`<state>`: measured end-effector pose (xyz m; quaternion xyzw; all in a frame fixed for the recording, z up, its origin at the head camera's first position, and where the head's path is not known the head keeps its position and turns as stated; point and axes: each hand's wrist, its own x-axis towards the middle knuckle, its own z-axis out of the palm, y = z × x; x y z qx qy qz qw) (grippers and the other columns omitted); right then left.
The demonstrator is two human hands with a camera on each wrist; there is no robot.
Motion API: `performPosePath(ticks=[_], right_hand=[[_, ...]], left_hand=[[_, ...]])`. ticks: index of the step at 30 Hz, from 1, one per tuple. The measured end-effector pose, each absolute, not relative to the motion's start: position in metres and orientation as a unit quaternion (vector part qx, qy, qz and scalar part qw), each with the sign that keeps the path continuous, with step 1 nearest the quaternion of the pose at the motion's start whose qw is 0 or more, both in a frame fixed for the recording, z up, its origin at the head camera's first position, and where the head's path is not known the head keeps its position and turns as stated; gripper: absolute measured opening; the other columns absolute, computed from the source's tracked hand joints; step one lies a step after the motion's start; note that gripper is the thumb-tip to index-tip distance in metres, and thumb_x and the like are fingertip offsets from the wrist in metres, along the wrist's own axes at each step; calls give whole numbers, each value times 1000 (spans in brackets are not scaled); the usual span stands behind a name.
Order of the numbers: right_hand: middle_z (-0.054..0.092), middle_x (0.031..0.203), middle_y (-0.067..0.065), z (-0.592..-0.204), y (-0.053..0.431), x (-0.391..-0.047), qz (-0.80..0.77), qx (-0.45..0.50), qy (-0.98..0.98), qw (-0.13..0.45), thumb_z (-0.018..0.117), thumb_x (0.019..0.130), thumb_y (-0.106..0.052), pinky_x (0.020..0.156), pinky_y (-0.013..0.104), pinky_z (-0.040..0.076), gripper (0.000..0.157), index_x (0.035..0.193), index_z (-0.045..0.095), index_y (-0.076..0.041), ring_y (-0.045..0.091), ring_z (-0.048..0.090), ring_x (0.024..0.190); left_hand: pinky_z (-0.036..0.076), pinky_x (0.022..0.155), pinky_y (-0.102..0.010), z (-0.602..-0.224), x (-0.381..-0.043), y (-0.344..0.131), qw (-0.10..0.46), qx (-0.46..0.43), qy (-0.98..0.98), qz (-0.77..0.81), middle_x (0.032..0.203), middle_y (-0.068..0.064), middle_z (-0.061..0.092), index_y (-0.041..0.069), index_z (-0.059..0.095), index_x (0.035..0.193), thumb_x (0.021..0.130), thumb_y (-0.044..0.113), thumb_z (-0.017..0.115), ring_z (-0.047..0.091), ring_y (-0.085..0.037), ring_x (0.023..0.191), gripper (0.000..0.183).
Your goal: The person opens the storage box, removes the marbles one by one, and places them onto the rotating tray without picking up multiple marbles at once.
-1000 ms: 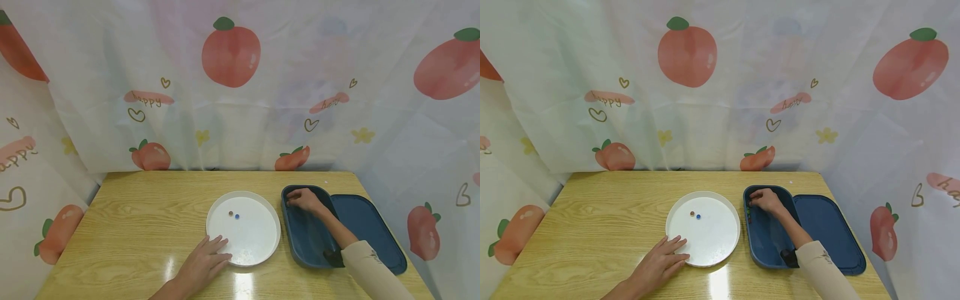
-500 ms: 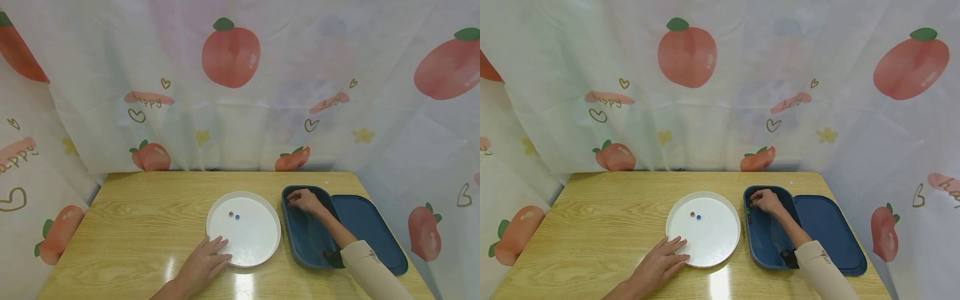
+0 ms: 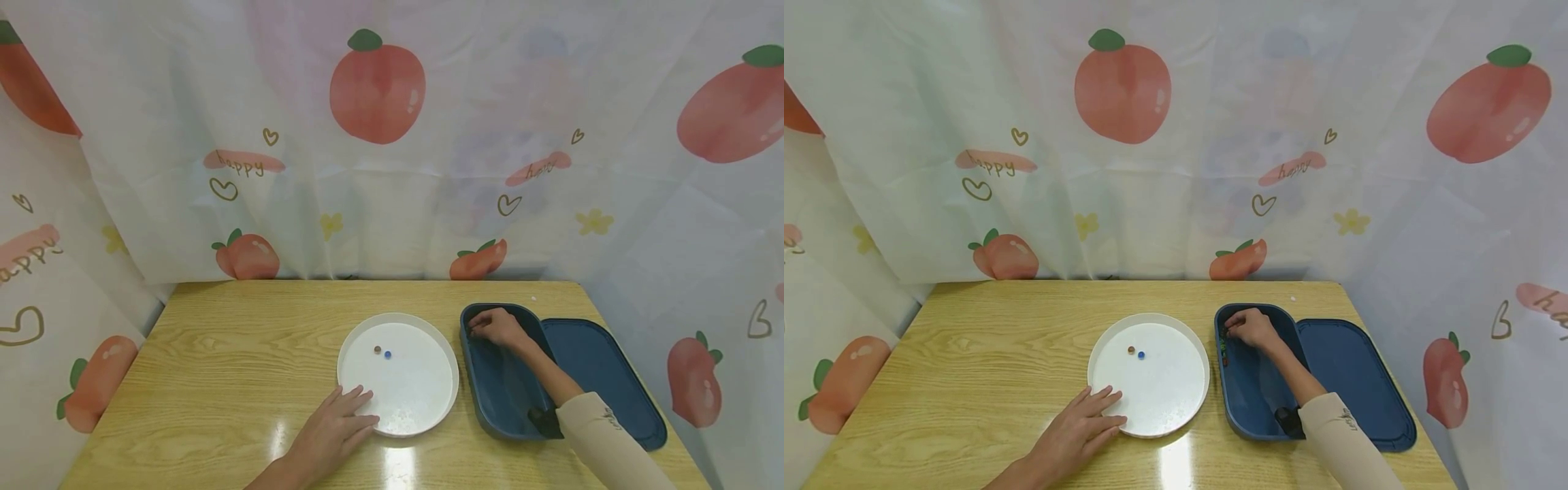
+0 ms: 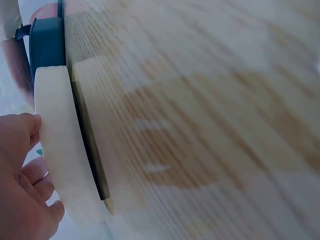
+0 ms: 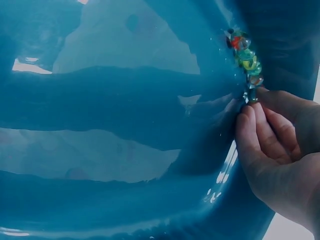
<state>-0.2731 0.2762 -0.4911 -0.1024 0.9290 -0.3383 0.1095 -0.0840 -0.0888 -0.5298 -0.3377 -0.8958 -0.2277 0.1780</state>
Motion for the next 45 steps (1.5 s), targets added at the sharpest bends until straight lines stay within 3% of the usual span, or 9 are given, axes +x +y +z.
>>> performPosePath(ticks=[10, 22, 33, 39, 45], right_hand=[[72, 96, 15, -476, 282, -271, -367, -86, 919, 115, 67, 93, -5, 74, 43, 57, 19, 108, 71, 7, 29, 68, 86], [63, 120, 28, -456, 283, -272, -453, -70, 878, 140, 65, 96, -5, 83, 40, 59, 26, 117, 67, 11, 31, 69, 100], [66, 120, 21, -430, 267, -261, -450, -117, 878, 117, 67, 96, -12, 89, 44, 55, 32, 123, 67, 5, 35, 64, 109], [66, 120, 23, -422, 246, -253, -475, -153, 859, 112, 66, 96, -10, 91, 49, 54, 31, 122, 65, 8, 38, 62, 111], [68, 117, 18, -422, 222, -253, -482, -165, 852, 118, 67, 96, -11, 92, 50, 53, 28, 119, 68, 5, 34, 64, 109]], left_hand=[[44, 103, -55, -529, -84, -88, 187, -339, -893, -232, 127, -8, 67, 20, 80, 103, 88, 21, 77, 59, -28, 123, 16], [44, 103, -56, -528, -84, -87, 182, -338, -894, -231, 128, -9, 67, 19, 80, 103, 88, 21, 76, 59, -28, 123, 15], [44, 103, -56, -528, -83, -87, 179, -335, -897, -227, 128, -9, 67, 20, 80, 103, 89, 22, 76, 59, -28, 124, 15], [43, 104, -56, -527, -82, -87, 176, -333, -898, -229, 128, -8, 66, 20, 80, 104, 89, 22, 76, 58, -28, 124, 15], [43, 104, -56, -527, -82, -87, 173, -332, -899, -226, 129, -7, 66, 20, 80, 103, 89, 22, 76, 58, -27, 124, 15]])
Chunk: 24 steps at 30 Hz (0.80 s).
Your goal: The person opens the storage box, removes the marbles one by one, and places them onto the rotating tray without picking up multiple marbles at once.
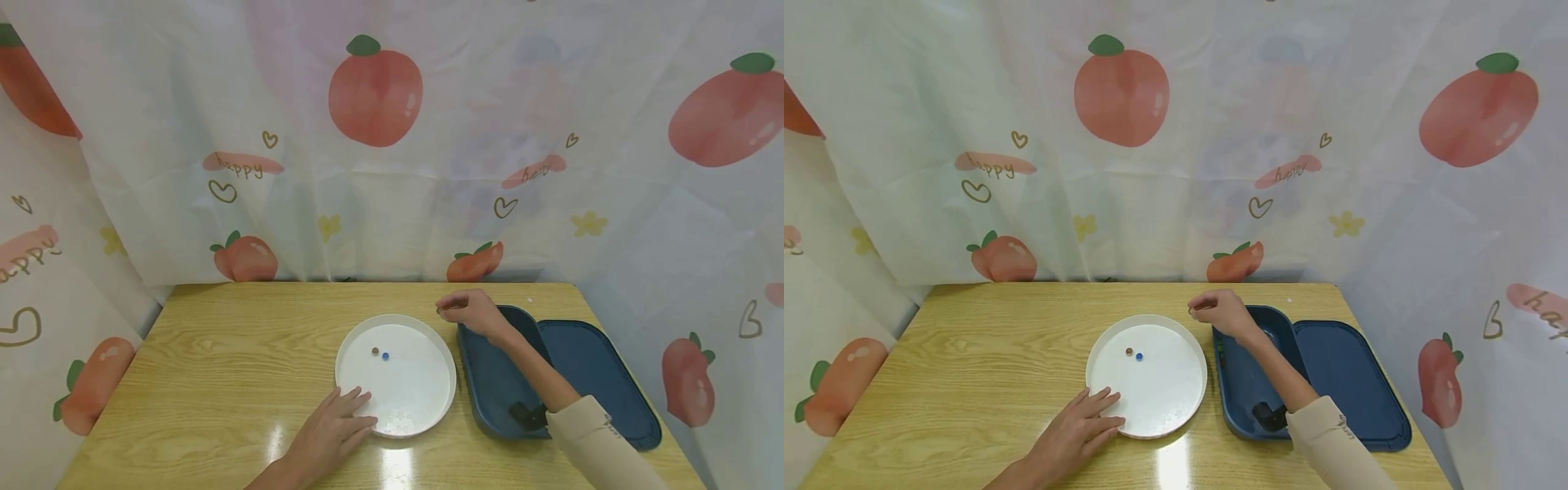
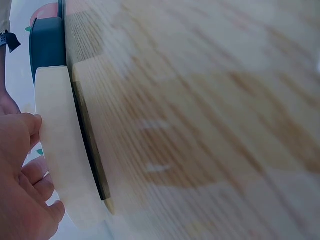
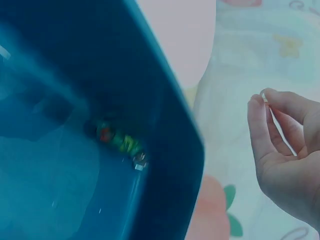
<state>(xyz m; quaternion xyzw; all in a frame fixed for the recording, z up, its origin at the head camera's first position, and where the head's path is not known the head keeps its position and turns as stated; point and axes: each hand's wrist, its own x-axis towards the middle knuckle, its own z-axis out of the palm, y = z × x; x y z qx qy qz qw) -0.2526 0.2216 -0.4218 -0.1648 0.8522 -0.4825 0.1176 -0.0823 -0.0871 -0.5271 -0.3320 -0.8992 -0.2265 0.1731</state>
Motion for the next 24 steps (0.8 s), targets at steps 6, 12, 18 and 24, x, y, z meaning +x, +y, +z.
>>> performPosePath(ticks=[6, 12, 18, 24], right_hand=[[71, 109, 10, -431, 199, -254, -464, -165, 863, 112, 71, 93, -11, 88, 42, 56, 24, 113, 72, 2, 28, 66, 103], [73, 100, 5, -442, 177, -250, -448, -167, 872, 110, 74, 90, -7, 82, 37, 58, 20, 108, 74, 1, 22, 69, 95], [73, 91, 2, -454, 164, -244, -439, -168, 876, 111, 75, 88, -7, 74, 32, 56, 15, 102, 75, 0, 18, 69, 88], [73, 87, 0, -463, 152, -240, -428, -142, 886, 109, 77, 86, -6, 72, 31, 55, 9, 95, 77, -5, 16, 68, 86]], left_hand=[[43, 104, -55, -527, -82, -87, 172, -331, -900, -226, 129, -8, 66, 20, 80, 104, 89, 22, 76, 58, -27, 125, 15], [42, 105, -56, -527, -82, -87, 164, -329, -901, -229, 129, -8, 66, 20, 80, 104, 90, 22, 75, 57, -27, 126, 15], [42, 105, -55, -527, -83, -88, 161, -330, -902, -226, 130, -8, 65, 20, 80, 105, 91, 23, 74, 56, -27, 127, 16], [41, 106, -55, -527, -83, -88, 156, -330, -903, -228, 131, -8, 65, 20, 79, 106, 92, 24, 73, 56, -27, 127, 16]])
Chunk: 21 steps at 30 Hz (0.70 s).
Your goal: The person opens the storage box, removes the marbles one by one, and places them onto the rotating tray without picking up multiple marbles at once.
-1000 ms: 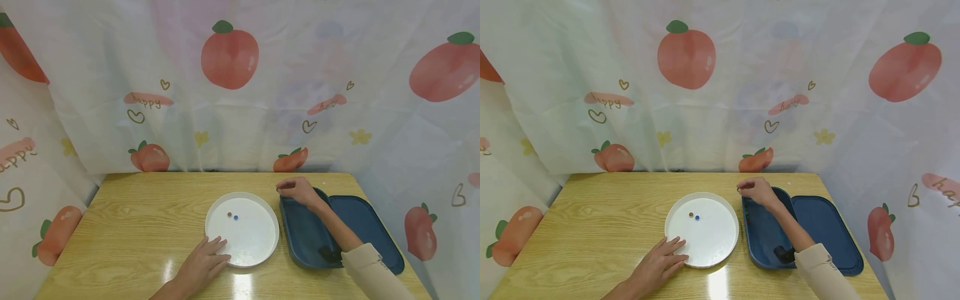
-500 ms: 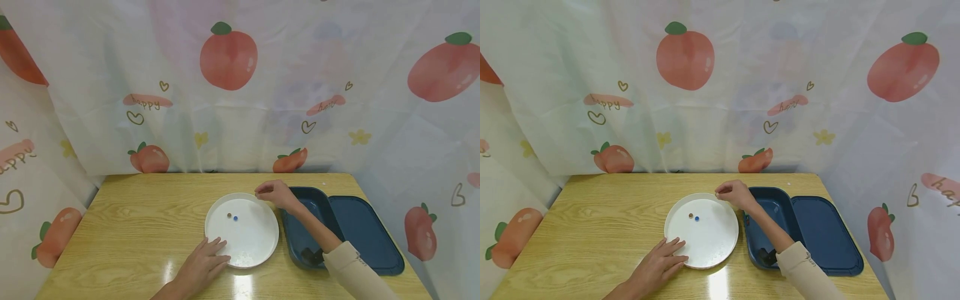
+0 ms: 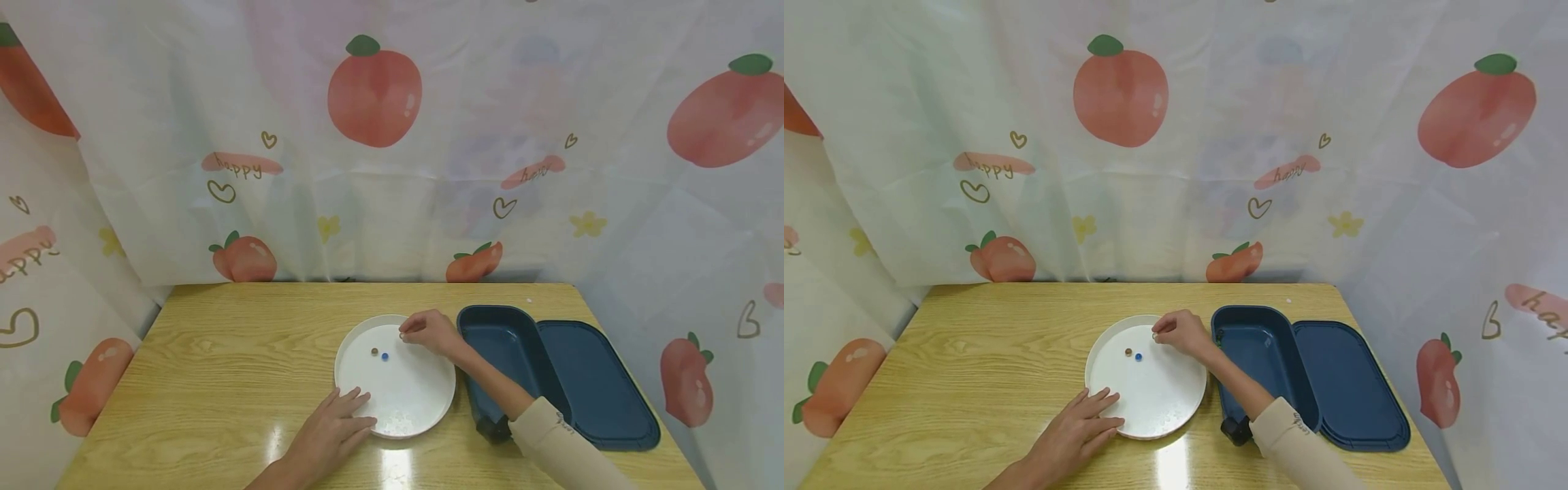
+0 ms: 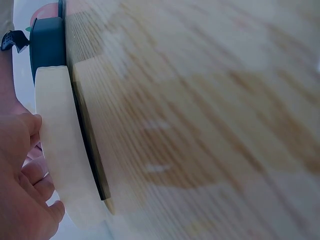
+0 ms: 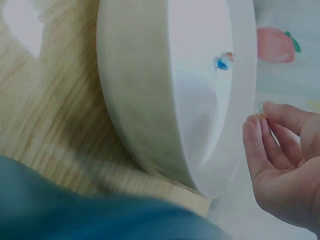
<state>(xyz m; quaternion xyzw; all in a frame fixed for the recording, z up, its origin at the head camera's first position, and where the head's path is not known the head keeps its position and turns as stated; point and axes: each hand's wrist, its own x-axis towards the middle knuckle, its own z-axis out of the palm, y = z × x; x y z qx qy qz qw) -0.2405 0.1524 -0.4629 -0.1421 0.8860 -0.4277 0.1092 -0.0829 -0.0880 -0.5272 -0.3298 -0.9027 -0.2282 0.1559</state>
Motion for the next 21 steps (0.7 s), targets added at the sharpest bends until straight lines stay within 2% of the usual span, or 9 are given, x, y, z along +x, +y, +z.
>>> performPosePath(ticks=[21], right_hand=[[71, 81, -2, -493, 131, -235, -385, -124, 905, 129, 75, 84, 0, 63, 25, 52, 8, 88, 77, -7, 12, 63, 74]], left_hand=[[43, 104, -55, -530, -84, -89, 175, -339, -896, -228, 129, -8, 66, 20, 80, 104, 89, 23, 75, 57, -28, 125, 15]])
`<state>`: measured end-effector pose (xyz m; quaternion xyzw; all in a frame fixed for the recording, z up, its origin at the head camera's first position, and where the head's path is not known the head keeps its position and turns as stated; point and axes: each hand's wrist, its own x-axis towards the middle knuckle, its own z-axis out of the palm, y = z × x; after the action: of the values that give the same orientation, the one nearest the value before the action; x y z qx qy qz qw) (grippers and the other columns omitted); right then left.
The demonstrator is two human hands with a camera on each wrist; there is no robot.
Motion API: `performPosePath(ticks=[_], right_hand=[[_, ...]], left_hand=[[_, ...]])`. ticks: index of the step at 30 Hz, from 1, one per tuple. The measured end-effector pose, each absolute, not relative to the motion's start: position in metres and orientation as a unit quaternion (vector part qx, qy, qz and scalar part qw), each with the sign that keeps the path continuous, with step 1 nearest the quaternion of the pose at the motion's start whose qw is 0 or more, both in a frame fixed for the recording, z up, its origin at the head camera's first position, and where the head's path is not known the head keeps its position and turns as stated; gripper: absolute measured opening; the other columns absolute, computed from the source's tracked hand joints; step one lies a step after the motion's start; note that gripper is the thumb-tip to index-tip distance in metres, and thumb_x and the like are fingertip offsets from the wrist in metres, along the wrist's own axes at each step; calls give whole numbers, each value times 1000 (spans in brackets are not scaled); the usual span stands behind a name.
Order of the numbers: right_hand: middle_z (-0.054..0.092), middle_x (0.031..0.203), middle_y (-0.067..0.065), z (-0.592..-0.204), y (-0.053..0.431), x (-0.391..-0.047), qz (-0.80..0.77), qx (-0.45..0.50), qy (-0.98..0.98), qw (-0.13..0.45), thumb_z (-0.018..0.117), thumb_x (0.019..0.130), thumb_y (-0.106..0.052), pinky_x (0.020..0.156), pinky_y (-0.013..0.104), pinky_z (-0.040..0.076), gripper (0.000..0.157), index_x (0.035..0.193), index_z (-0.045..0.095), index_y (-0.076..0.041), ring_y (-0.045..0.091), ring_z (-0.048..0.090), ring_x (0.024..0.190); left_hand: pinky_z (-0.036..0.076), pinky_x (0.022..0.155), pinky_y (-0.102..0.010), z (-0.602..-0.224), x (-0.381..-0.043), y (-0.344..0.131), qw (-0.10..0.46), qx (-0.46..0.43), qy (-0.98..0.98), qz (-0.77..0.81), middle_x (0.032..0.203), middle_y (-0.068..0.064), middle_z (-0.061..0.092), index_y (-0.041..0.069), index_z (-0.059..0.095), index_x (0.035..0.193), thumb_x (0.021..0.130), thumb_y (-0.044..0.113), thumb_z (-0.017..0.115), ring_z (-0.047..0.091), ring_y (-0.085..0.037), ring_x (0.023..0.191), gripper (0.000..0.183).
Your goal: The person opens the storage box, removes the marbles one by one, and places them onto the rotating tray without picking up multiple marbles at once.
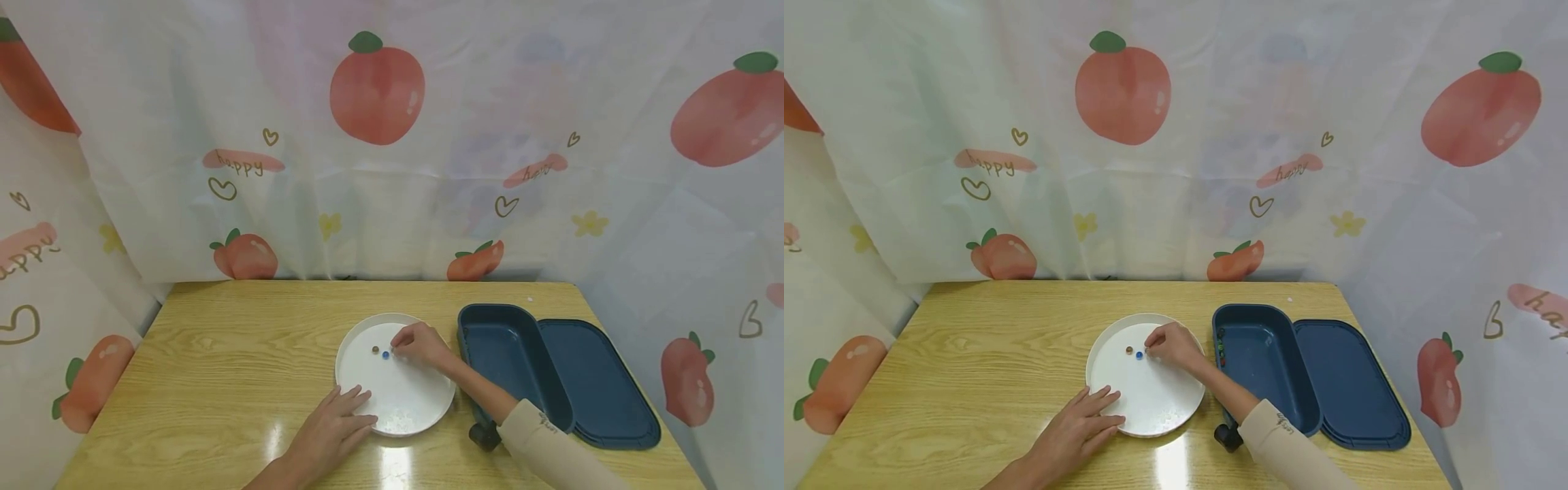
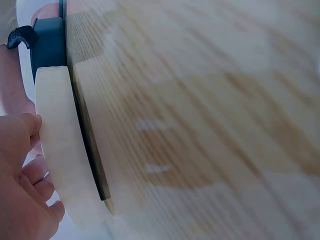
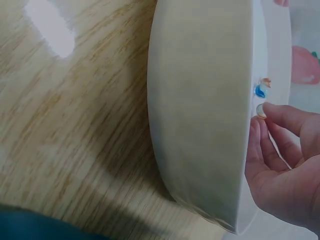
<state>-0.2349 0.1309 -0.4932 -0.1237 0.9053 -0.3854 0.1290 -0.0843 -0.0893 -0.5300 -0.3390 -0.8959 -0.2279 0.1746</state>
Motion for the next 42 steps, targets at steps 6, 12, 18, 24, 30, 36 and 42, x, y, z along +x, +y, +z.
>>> performPosePath(ticks=[6, 12, 18, 24, 30, 36, 42], right_hand=[[71, 79, -3, -497, 130, -236, -372, -124, 912, 123, 75, 83, -1, 64, 25, 52, 9, 87, 77, -8, 11, 62, 73], [72, 80, -3, -497, 130, -235, -363, -133, 915, 120, 76, 82, -1, 66, 27, 53, 10, 87, 78, -10, 10, 62, 74], [72, 81, -3, -497, 130, -234, -360, -139, 915, 116, 76, 83, -1, 68, 27, 53, 10, 87, 78, -10, 10, 63, 76], [72, 82, -3, -498, 131, -235, -358, -141, 916, 117, 77, 83, -1, 68, 27, 53, 10, 88, 78, -10, 10, 63, 76], [72, 83, -4, -497, 131, -236, -364, -137, 913, 121, 78, 83, -3, 68, 27, 53, 9, 89, 77, -9, 10, 63, 77], [72, 88, 0, -489, 131, -236, -397, -136, 898, 133, 77, 83, -2, 72, 28, 55, 11, 93, 76, -6, 14, 65, 83], [72, 93, 0, -470, 135, -235, -418, -144, 887, 131, 76, 87, -6, 79, 33, 56, 15, 101, 76, -3, 18, 66, 92]], left_hand=[[43, 105, -55, -530, -84, -89, 173, -338, -897, -228, 129, -7, 66, 20, 80, 104, 90, 23, 75, 57, -27, 126, 15], [42, 105, -56, -529, -84, -89, 171, -337, -896, -231, 129, -7, 66, 20, 80, 104, 90, 23, 75, 57, -27, 126, 15], [43, 104, -56, -530, -84, -90, 175, -338, -897, -226, 128, -7, 66, 20, 80, 103, 89, 23, 75, 58, -28, 125, 15], [42, 104, -56, -530, -84, -89, 172, -338, -898, -225, 129, -7, 66, 21, 80, 103, 90, 24, 75, 57, -28, 126, 15], [42, 105, -56, -529, -84, -89, 166, -338, -899, -226, 130, -7, 65, 21, 80, 104, 90, 24, 74, 57, -27, 126, 15], [42, 105, -56, -527, -84, -89, 165, -338, -898, -230, 130, -8, 66, 20, 80, 104, 90, 23, 75, 57, -28, 126, 15], [42, 105, -57, -527, -84, -89, 162, -335, -899, -230, 129, -8, 66, 20, 80, 104, 90, 23, 74, 57, -28, 126, 15]])
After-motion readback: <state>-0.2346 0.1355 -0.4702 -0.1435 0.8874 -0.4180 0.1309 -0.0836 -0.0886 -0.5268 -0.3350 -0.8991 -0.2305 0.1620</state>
